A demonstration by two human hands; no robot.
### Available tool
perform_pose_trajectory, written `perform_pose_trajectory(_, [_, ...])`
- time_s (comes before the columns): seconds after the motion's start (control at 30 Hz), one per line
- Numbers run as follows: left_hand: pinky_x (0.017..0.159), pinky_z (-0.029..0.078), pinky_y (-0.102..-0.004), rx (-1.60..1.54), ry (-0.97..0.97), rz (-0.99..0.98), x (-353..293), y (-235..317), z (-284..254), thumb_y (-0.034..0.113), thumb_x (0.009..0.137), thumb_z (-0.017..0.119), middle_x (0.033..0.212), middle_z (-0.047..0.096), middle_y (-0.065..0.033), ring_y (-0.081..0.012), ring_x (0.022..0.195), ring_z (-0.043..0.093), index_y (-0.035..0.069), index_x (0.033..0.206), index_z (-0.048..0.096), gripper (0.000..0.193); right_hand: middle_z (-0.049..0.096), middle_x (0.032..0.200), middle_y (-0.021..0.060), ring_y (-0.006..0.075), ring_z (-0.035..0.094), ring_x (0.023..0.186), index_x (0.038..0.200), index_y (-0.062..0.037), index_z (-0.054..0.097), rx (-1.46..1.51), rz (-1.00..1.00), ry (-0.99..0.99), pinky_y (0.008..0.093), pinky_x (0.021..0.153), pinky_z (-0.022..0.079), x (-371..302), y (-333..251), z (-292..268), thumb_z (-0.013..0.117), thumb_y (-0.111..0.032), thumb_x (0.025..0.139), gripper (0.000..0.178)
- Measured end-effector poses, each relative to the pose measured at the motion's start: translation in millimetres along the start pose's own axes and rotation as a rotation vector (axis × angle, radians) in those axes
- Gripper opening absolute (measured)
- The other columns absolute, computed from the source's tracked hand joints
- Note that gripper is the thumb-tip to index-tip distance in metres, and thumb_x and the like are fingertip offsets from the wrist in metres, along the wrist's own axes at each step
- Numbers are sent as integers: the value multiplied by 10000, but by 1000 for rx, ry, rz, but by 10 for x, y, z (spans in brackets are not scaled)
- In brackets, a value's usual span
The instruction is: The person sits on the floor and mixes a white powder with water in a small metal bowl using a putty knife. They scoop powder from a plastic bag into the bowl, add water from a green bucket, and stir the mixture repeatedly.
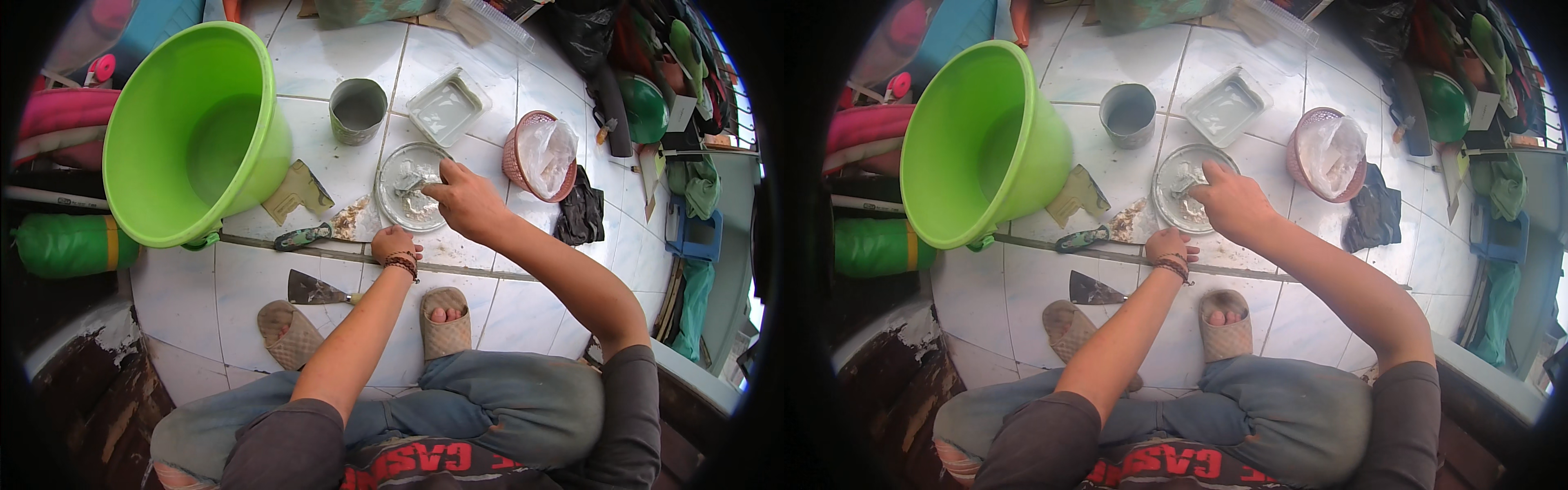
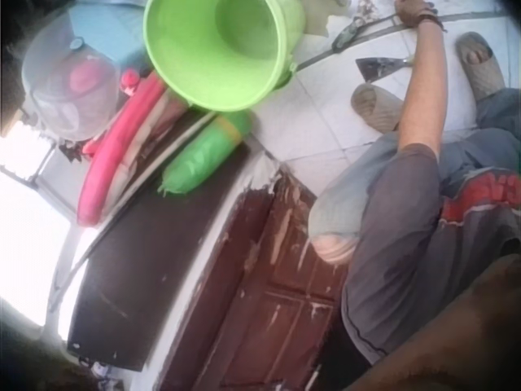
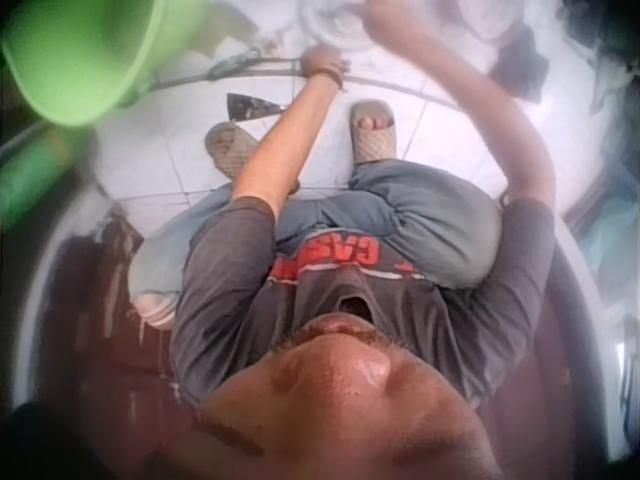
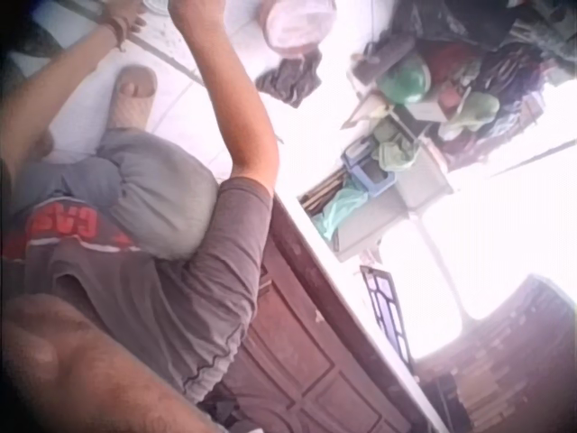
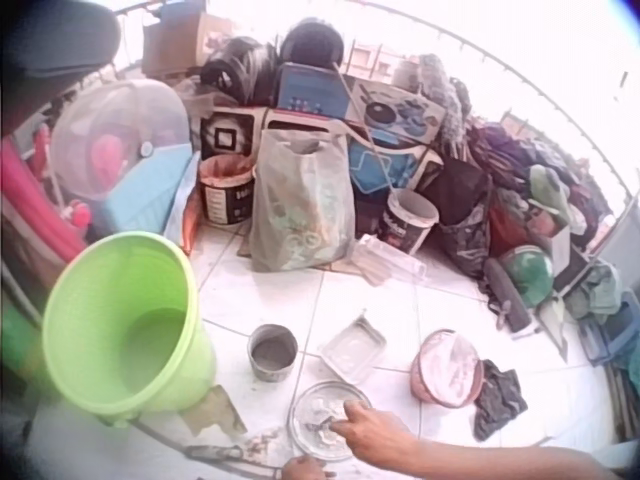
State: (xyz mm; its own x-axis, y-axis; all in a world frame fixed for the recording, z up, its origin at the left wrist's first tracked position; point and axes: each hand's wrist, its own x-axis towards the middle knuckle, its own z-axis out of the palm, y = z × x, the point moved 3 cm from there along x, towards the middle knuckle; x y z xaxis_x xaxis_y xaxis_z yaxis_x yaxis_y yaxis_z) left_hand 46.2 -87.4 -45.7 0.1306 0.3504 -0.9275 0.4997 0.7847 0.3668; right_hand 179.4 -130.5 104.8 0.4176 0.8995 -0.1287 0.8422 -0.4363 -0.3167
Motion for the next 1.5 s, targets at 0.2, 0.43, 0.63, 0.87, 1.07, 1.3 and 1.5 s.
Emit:
perform_pose_trajectory(0.2, [332,503,-340,26,1,0,41,-30,-6,174,981,488,837,676,-165,-269,504,671,-71,1028,552,258,517,1006,124,292,583,1014,1027,-117,714,6,4,-85,420,722,543,-40,-43,6,633,-18,761,295])
perform_pose_trajectory(0.43, [319,485,-336,22,-3,39,40,-41,18,169,983,496,827,675,-164,-256,488,661,-68,1037,547,248,514,923,97,271,578,913,1016,-125,733,23,-25,-1,394,719,513,-14,-29,-27,642,-8,759,296])
perform_pose_trajectory(0.63, [318,489,-329,59,23,45,36,-19,42,160,981,498,831,677,-174,-254,492,665,-76,1035,538,245,513,957,104,273,572,956,1006,-120,731,21,-15,16,392,728,522,55,-5,-84,625,4,755,299])
perform_pose_trajectory(0.87, [342,470,-335,107,89,89,18,-15,67,156,973,499,686,656,-145,-231,464,649,-50,945,616,238,508,958,103,272,569,959,1011,-128,725,12,-47,-28,393,724,525,58,42,37,623,8,751,311])
perform_pose_trajectory(1.07, [323,498,-326,178,43,95,20,4,56,169,986,480,801,676,-172,-248,491,668,-80,980,549,258,504,939,100,270,570,930,1018,-135,721,33,-84,10,387,698,523,94,-27,38,632,2,755,309])
perform_pose_trajectory(1.3, [316,489,-330,145,66,76,-40,17,61,177,993,475,793,672,-170,-249,483,662,-86,986,549,273,514,1040,125,278,568,983,968,-95,699,26,-86,-32,372,703,541,-19,5,62,632,-10,740,253])
perform_pose_trajectory(1.5, [321,491,-335,129,41,59,-45,16,57,188,995,471,814,673,-179,-253,479,659,-94,1016,546,293,516,1083,131,276,562,999,1002,-93,701,-4,-131,-28,366,711,541,-3,-39,116,635,-23,742,277])
